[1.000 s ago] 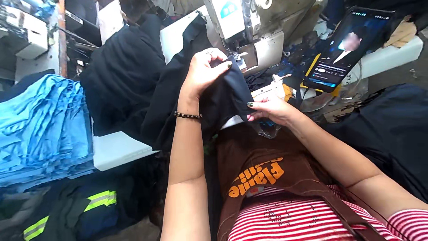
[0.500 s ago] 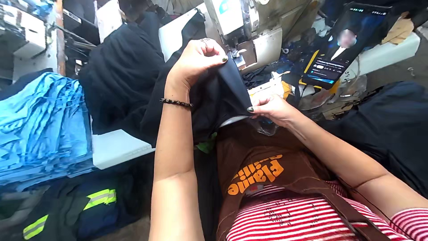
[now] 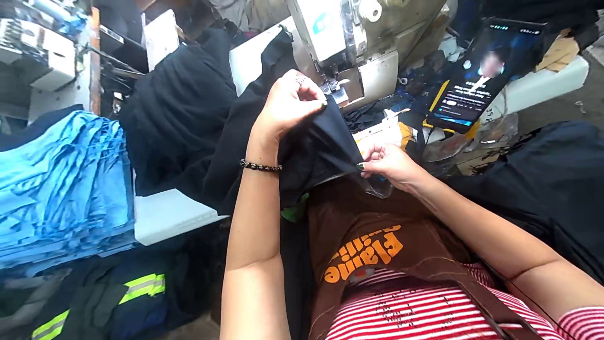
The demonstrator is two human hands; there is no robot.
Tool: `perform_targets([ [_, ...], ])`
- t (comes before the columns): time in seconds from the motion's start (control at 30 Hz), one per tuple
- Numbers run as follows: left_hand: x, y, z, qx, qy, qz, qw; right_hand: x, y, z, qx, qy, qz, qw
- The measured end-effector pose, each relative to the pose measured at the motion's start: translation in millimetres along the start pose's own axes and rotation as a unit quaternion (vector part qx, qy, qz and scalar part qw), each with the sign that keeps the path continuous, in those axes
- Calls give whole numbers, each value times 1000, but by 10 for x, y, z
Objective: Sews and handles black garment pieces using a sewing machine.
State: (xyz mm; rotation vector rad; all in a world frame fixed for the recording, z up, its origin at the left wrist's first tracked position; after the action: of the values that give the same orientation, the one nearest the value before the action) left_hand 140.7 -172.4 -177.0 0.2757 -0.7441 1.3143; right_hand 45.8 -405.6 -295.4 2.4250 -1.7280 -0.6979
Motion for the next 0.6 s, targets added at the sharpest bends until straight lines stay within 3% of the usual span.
perform_targets([
  [0.17, -18, -23, 34, -1, -59, 10, 998, 4, 0, -34, 10, 23, -33, 999],
  [0.3, -26, -41, 48, 24, -98, 21, 995, -2, 42, -45, -46, -123, -126, 983],
  [0.4, -79, 22, 62, -5, -97, 64, 993, 14, 12, -33, 0, -14, -65, 998],
  [0.5, -242, 258, 267, -82, -244, 161, 953, 41, 25, -93, 38, 24, 0, 999],
  [0.6, -623, 645, 524, -72, -368, 188, 908, 78, 69, -121, 40, -5, -26, 999],
])
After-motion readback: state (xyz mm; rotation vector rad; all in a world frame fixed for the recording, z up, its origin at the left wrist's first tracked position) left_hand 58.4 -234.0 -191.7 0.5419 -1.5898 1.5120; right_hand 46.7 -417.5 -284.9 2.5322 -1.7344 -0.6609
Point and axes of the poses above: each hand's wrist, its own y-axis away from the middle knuckle, its own x-axis out of the back of the hand, z = x × y, the point moved 3 cm from there along -y, towards the middle knuckle, and after that the axes turned 7 degrees about z, right-handed, at the moved point
